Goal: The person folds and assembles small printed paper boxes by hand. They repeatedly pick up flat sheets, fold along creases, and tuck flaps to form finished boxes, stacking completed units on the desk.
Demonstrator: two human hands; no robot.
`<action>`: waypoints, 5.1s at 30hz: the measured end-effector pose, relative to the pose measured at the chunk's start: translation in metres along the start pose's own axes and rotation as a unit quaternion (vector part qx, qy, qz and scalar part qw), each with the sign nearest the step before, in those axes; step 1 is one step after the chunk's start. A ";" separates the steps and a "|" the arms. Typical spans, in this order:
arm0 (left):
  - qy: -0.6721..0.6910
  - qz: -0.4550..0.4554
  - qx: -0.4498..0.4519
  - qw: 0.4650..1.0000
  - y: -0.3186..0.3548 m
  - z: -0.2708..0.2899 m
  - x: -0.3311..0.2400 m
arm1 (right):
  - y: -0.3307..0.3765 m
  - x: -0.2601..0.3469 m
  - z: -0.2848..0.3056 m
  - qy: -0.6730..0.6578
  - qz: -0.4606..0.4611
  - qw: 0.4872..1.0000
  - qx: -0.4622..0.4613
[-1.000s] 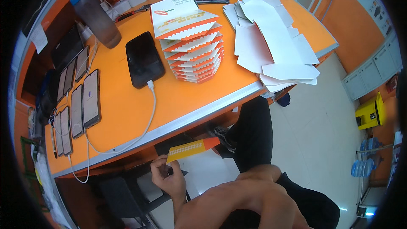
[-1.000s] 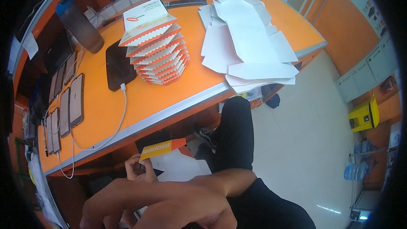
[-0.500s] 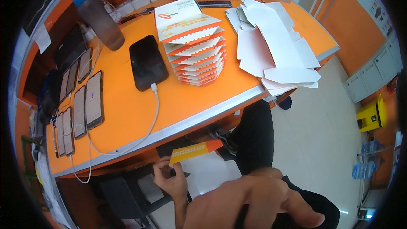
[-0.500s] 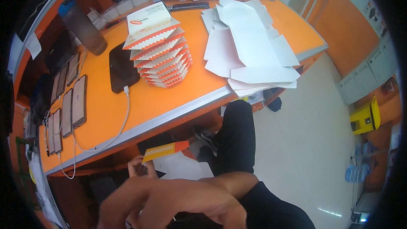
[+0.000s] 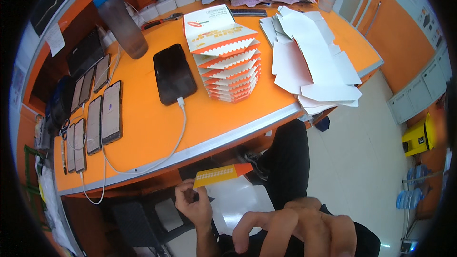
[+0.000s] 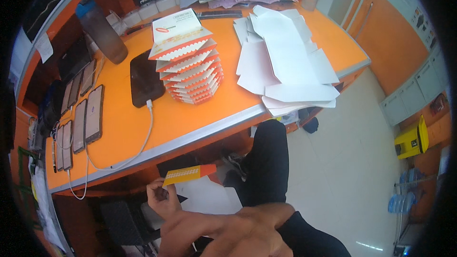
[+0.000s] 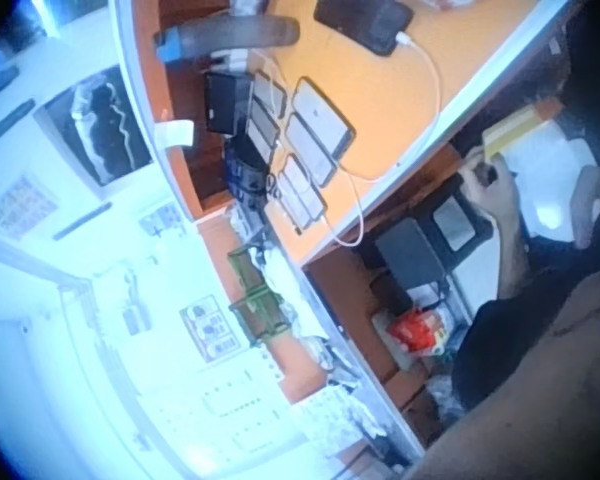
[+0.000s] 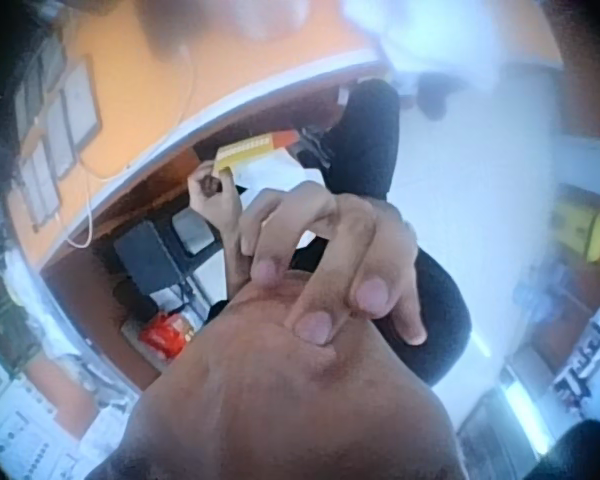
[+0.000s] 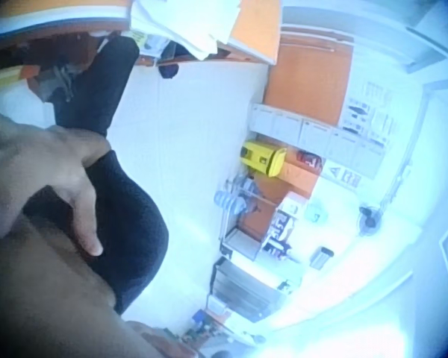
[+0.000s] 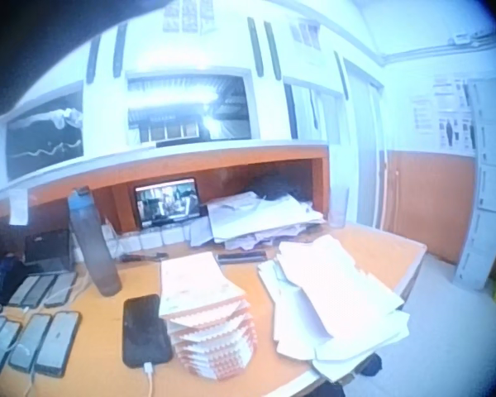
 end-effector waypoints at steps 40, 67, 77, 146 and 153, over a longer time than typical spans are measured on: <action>0.020 -0.005 0.012 1.000 -0.002 -0.003 0.006 | -0.012 -0.022 0.020 -0.222 0.022 0.965 -0.139; 0.043 0.028 0.016 0.999 -0.005 0.005 0.002 | -0.035 0.004 0.028 0.045 0.066 0.996 0.029; 0.060 0.017 0.042 0.997 -0.005 0.004 -0.004 | 0.085 -0.029 0.124 0.592 -0.191 0.774 0.118; -0.170 -0.099 0.232 0.953 0.023 -0.047 -0.033 | 0.112 -0.057 0.136 0.516 -0.244 0.819 0.061; -0.179 -0.121 0.219 0.952 0.025 -0.050 -0.039 | 0.102 -0.054 0.134 0.524 -0.230 0.816 0.081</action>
Point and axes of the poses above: each hand's wrist, its own y-axis away from the middle knuckle, its own z-axis out of the back of the hand, x = y × z, the point moved 6 cm from there along -y, towards the middle knuckle, and after that the axes turned 13 degrees about z, right-handed, at the moved point
